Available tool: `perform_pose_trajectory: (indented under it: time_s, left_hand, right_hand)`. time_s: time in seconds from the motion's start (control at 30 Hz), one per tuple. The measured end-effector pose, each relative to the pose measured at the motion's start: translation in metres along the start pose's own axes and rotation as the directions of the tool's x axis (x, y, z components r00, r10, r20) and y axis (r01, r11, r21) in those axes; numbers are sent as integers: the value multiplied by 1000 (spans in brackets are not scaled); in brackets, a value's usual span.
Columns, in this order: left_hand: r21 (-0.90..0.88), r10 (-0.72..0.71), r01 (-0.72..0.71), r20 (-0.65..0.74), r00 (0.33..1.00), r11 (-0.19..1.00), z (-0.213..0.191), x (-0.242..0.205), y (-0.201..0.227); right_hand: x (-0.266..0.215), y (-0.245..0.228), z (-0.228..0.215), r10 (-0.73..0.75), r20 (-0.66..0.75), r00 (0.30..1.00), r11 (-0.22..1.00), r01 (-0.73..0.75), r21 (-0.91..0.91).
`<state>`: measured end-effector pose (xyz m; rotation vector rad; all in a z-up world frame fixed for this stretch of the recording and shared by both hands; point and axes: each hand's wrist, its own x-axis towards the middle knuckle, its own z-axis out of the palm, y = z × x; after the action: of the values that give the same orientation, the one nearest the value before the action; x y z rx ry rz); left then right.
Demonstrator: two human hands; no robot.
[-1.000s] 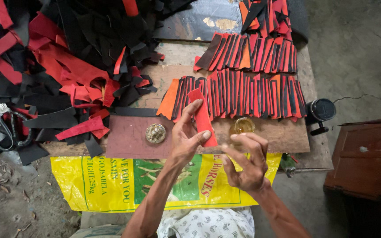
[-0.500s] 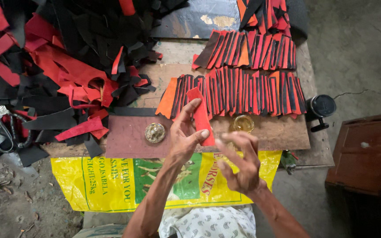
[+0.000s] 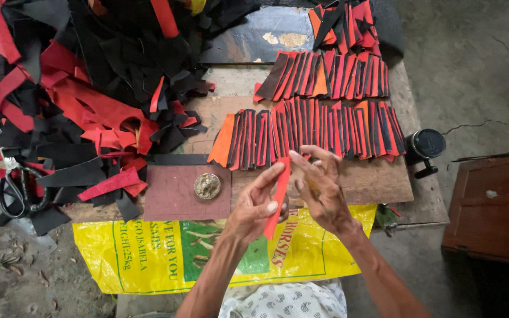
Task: The person repeatedly picks up red and black rubber pieces, applies a small amount of adhesive from a glass jar, and presses the pieces together. The assembled parts are placed in a growing stack on the table. The person handles the pieces one at a time throughout the clip.
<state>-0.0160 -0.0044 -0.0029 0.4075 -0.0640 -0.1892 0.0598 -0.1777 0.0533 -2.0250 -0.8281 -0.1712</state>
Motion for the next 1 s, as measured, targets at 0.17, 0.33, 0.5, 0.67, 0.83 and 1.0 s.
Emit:
perform_pose_trajectory:
  time_s: [0.17,0.33,0.5,0.67,0.83,1.0]
  left_hand:
    - [14,-22,22,21,1000,1000,-2,2,1]
    - [36,-19,18,21,1000,999,-6,5,0]
    - [18,-48,47,54,997,999,-17,1,-5]
    - [677,283,-192,-25,959,710,-47,39,53]
    - [901,329,-184,49,943,393,-93,172,138]
    - [872,93,-8,-43,995,490,-121,238,131]
  right_hand:
    - [-1,0,-1,30,-60,998,998,-33,-53]
    - [-10,2,4,17,-31,999,999,-18,-33]
    - [-13,13,7,9,-36,999,1000,-9,-16]
    - [0,33,-12,145,-288,947,988,-156,-17]
    - [32,49,-10,93,-215,972,994,-101,-28]
    - [96,75,-1,69,-207,976,995,-83,-55]
